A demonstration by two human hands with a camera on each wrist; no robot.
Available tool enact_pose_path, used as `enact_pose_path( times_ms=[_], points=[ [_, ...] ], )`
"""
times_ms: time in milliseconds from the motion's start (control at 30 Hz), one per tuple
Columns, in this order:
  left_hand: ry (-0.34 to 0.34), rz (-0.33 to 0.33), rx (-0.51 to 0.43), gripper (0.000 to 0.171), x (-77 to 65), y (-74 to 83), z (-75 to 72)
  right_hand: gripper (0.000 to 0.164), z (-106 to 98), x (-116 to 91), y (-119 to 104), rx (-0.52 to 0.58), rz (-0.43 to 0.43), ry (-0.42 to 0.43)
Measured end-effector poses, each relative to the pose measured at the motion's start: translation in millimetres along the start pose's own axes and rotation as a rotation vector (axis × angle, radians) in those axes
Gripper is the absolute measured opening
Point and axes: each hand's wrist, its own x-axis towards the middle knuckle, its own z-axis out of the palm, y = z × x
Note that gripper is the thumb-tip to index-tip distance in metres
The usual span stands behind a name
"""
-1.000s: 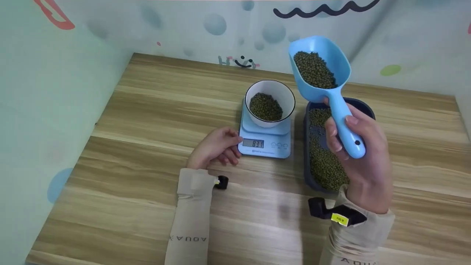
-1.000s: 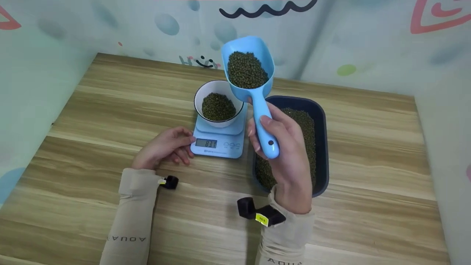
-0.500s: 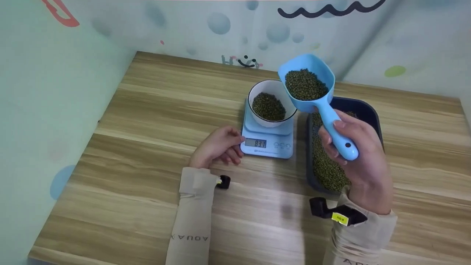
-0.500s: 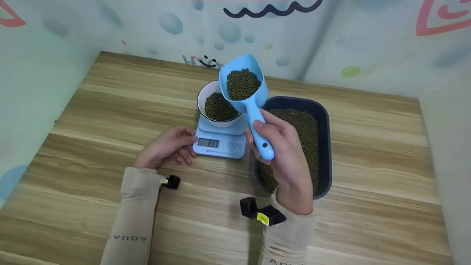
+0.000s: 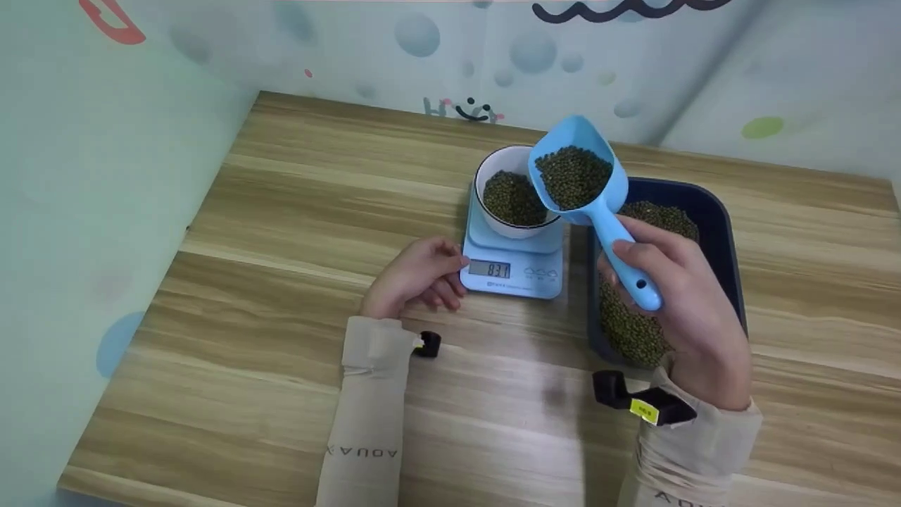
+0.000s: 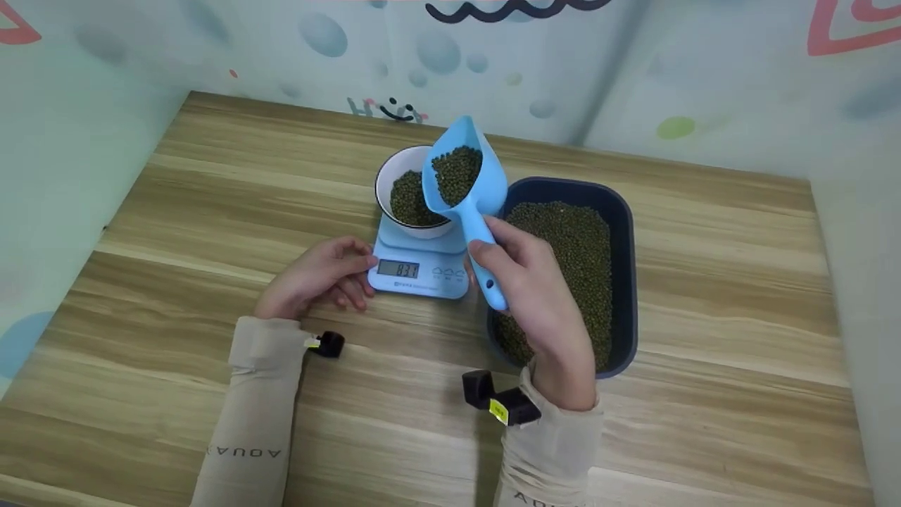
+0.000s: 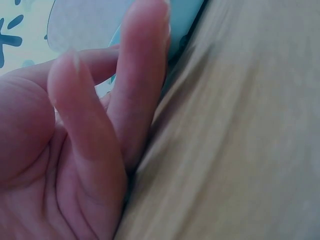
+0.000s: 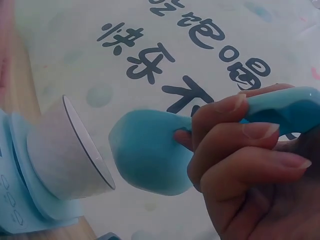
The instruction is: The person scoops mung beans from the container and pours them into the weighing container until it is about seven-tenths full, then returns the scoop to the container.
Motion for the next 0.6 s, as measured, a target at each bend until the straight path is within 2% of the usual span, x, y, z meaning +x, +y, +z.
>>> enact_pose_path(
  times_ms=[233, 367, 600],
  points=[
    [-0.015, -0.023, -0.001, 0.024, -8.7, 9.5, 1.1, 0.029, 3, 0, -2, -0.129, 0.06, 0.084],
    [-0.02, -0.027, 0.003, 0.023, -17.3, 18.9, 2.4, 0.03, 3, 0, -1, -0.163, 0.069, 0.095],
    [-0.011, -0.039, 0.025, 0.023, -19.9, 22.8, 2.0, 0.029, 3, 0, -1, -0.219, 0.06, 0.109]
  ],
)
